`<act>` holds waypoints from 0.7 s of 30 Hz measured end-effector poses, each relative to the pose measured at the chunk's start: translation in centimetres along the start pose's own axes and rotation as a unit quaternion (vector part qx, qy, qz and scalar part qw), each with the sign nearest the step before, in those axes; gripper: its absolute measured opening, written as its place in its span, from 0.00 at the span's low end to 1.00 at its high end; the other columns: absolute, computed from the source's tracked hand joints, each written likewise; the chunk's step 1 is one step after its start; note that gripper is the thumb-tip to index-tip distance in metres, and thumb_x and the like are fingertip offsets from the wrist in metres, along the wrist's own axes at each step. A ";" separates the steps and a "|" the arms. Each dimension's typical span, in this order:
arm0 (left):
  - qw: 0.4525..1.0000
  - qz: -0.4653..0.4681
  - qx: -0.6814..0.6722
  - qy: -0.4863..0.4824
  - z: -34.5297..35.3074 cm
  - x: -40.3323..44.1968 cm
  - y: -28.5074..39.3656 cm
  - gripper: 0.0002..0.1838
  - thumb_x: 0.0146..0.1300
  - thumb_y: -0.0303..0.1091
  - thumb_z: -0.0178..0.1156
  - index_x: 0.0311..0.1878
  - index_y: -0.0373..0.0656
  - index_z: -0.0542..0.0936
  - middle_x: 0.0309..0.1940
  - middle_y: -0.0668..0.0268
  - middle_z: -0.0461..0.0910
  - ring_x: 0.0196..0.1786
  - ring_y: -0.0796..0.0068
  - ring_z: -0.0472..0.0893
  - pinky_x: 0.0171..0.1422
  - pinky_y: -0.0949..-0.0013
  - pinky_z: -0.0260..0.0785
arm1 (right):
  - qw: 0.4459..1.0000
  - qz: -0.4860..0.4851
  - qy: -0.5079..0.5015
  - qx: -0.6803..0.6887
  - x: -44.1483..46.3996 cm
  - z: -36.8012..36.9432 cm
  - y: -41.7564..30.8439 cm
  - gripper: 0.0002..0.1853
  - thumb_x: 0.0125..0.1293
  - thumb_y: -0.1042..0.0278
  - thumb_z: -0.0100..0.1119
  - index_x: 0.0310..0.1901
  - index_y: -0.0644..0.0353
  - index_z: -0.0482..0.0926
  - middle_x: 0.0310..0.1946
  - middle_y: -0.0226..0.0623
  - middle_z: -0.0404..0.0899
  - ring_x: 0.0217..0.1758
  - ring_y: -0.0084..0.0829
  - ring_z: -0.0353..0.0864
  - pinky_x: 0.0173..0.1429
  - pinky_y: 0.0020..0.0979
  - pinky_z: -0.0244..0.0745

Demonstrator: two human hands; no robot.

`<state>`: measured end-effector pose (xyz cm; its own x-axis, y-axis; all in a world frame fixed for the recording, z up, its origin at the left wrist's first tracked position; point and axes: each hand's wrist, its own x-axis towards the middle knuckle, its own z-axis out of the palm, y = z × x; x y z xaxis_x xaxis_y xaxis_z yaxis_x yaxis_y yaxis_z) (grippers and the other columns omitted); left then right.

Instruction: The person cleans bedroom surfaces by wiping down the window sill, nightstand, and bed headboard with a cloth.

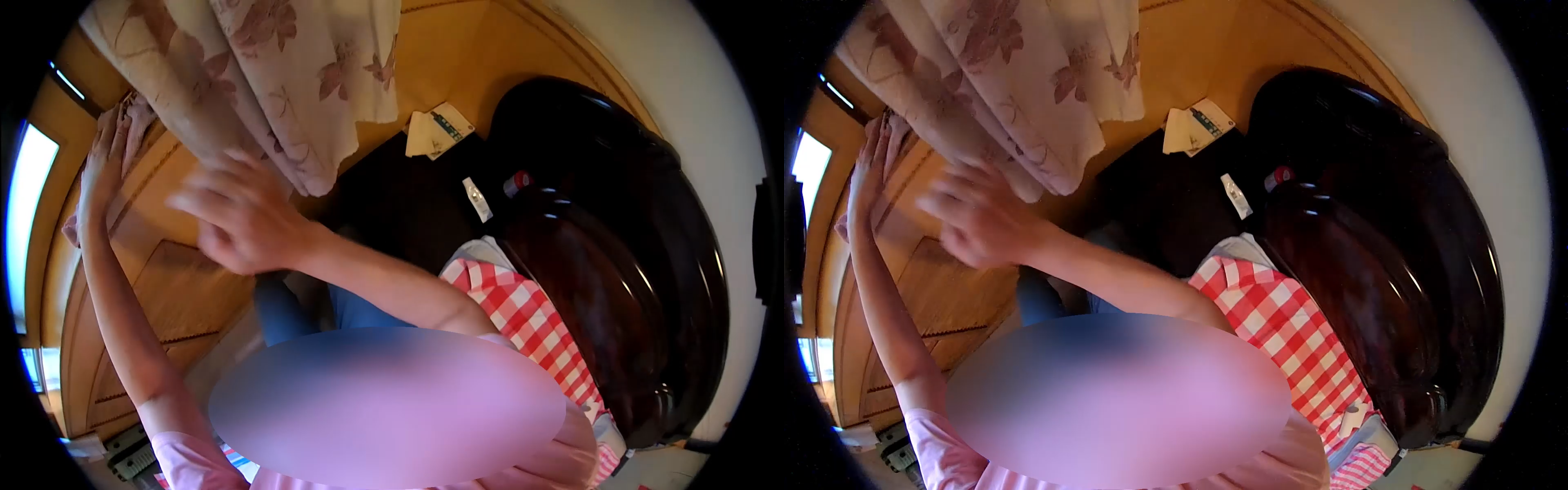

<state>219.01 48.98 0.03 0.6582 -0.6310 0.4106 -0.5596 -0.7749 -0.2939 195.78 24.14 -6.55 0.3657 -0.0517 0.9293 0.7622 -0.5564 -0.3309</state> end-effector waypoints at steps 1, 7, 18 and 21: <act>0.998 -0.040 -0.044 -0.011 -0.7 0.6 1.2 0.31 0.81 0.54 0.38 0.78 0.48 0.62 0.78 0.59 0.62 0.78 0.52 0.63 0.80 0.59 0.55 | 0.999 0.029 -0.030 -0.002 -2.9 -1.8 1.2 0.22 0.50 0.78 0.57 0.49 0.54 0.83 0.41 0.39 0.82 0.52 0.43 0.81 0.61 0.43 0.73; 0.990 0.025 0.116 -0.080 -1.0 1.0 2.9 0.25 0.78 0.36 0.42 0.75 0.39 0.65 0.78 0.51 0.59 0.78 0.45 0.60 0.80 0.54 0.57 | 0.927 0.326 -0.119 -0.141 -17.5 -10.7 11.8 0.11 0.54 0.78 0.60 0.38 0.57 0.85 0.35 0.39 0.83 0.43 0.42 0.84 0.48 0.38 0.79; 0.961 -0.204 -0.156 -0.102 -8.6 -5.5 2.9 0.29 0.77 0.48 0.43 0.78 0.54 0.65 0.76 0.53 0.63 0.76 0.50 0.65 0.80 0.55 0.55 | 0.588 0.522 -0.245 -0.568 -28.1 -21.6 35.7 0.30 0.63 0.48 0.67 0.61 0.58 0.76 0.58 0.43 0.80 0.62 0.43 0.80 0.64 0.42 0.78; 0.969 -0.212 -0.103 -0.066 -9.6 -5.2 4.1 0.27 0.72 0.40 0.51 0.74 0.56 0.70 0.74 0.55 0.66 0.72 0.48 0.69 0.77 0.51 0.61 | 0.564 0.585 -0.171 -0.558 -25.9 -20.9 34.3 0.31 0.59 0.42 0.70 0.57 0.54 0.79 0.53 0.40 0.81 0.57 0.44 0.82 0.58 0.47 0.82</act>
<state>208.50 49.46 4.96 0.9024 -0.2662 0.3388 -0.3036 -0.9508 0.0617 201.30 -10.97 -38.50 0.4970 -0.8671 0.0333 -0.8472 -0.4932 -0.1977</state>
